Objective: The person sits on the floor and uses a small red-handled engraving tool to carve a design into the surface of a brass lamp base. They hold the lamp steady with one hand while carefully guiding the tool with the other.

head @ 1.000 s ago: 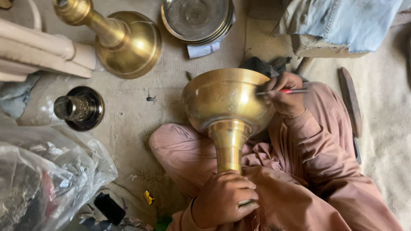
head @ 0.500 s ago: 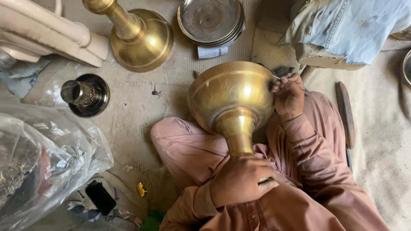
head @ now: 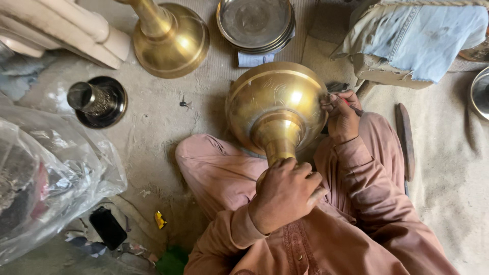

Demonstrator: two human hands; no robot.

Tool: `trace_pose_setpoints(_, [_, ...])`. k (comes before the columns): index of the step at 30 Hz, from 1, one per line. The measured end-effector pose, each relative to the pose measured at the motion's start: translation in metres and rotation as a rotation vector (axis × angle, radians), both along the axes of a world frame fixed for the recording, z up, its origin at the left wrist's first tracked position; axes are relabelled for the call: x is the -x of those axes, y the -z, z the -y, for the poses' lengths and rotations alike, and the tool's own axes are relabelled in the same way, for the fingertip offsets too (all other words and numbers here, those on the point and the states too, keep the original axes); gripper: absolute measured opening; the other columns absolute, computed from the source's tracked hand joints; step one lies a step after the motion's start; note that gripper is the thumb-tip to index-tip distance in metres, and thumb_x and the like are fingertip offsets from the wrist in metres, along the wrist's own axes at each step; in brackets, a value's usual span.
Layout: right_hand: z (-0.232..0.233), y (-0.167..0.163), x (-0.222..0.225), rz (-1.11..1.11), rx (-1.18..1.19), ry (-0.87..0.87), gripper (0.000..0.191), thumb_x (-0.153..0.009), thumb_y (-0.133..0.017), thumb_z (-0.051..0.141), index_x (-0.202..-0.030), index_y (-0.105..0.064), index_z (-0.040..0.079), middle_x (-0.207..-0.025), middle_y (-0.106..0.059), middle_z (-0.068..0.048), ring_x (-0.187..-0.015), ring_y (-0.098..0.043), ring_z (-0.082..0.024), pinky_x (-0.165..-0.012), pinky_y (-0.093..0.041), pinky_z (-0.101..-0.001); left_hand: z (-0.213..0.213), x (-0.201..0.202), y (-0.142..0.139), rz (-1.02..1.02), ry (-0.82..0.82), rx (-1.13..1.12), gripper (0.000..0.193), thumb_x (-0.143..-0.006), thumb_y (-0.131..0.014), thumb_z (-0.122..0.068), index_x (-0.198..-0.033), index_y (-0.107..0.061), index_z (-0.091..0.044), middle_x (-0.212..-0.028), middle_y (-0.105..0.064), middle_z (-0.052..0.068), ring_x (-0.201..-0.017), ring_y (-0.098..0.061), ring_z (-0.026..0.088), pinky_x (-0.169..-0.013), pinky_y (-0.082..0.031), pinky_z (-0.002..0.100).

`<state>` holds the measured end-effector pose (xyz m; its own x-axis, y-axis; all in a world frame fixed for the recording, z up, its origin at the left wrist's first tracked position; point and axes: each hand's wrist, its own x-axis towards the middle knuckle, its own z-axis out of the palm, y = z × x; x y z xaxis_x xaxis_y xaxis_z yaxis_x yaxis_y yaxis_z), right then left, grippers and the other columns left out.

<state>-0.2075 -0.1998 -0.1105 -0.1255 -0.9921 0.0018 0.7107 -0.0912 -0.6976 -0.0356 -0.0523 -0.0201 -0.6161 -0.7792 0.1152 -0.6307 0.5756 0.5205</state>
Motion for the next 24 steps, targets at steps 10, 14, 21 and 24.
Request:
trace_pose_setpoints(10, [0.015, 0.034, -0.016, -0.095, -0.044, 0.068, 0.013, -0.100, -0.066, -0.008, -0.102, -0.059, 0.002, -0.103, -0.073, -0.015, -0.094, -0.074, -0.025, -0.084, -0.060, -0.0330, 0.027, -0.024, 0.000, -0.014, 0.079, 0.102, 0.026, -0.085, -0.075, -0.033, -0.083, -0.072, -0.008, -0.081, -0.065, 0.012, -0.082, -0.065, 0.032, -0.069, -0.052, 0.047])
trace_pose_setpoints(14, [0.021, 0.032, -0.029, -0.170, -0.039, 0.123, 0.013, -0.098, -0.066, -0.008, -0.101, -0.060, 0.003, -0.100, -0.072, -0.014, -0.089, -0.073, -0.023, -0.083, -0.061, -0.0325, 0.047, -0.042, 0.000, -0.096, 0.113, 0.142, 0.029, -0.085, -0.075, -0.035, -0.080, -0.071, -0.007, -0.080, -0.066, 0.014, -0.080, -0.065, 0.032, -0.068, -0.051, 0.047])
trace_pose_setpoints(21, [0.058, 0.027, -0.048, -0.565, 0.103, 0.324, 0.012, -0.101, -0.069, -0.008, -0.100, -0.061, 0.002, -0.105, -0.073, -0.012, -0.099, -0.072, -0.016, -0.095, -0.059, -0.0281, 0.057, -0.070, 0.014, -0.205, 0.194, 0.135, 0.023, -0.084, -0.072, -0.026, -0.076, -0.070, -0.005, -0.078, -0.065, 0.014, -0.078, -0.064, 0.030, -0.070, -0.051, 0.045])
trace_pose_setpoints(24, [0.075, 0.032, -0.058, -0.657, 0.071, 0.356, 0.013, -0.102, -0.072, -0.006, -0.098, -0.062, 0.002, -0.099, -0.070, -0.007, -0.092, -0.067, -0.011, -0.089, -0.055, -0.0250, 0.061, -0.076, 0.016, -0.220, 0.225, 0.116, 0.021, -0.084, -0.072, -0.025, -0.077, -0.070, -0.005, -0.077, -0.064, 0.015, -0.077, -0.064, 0.031, -0.069, -0.051, 0.045])
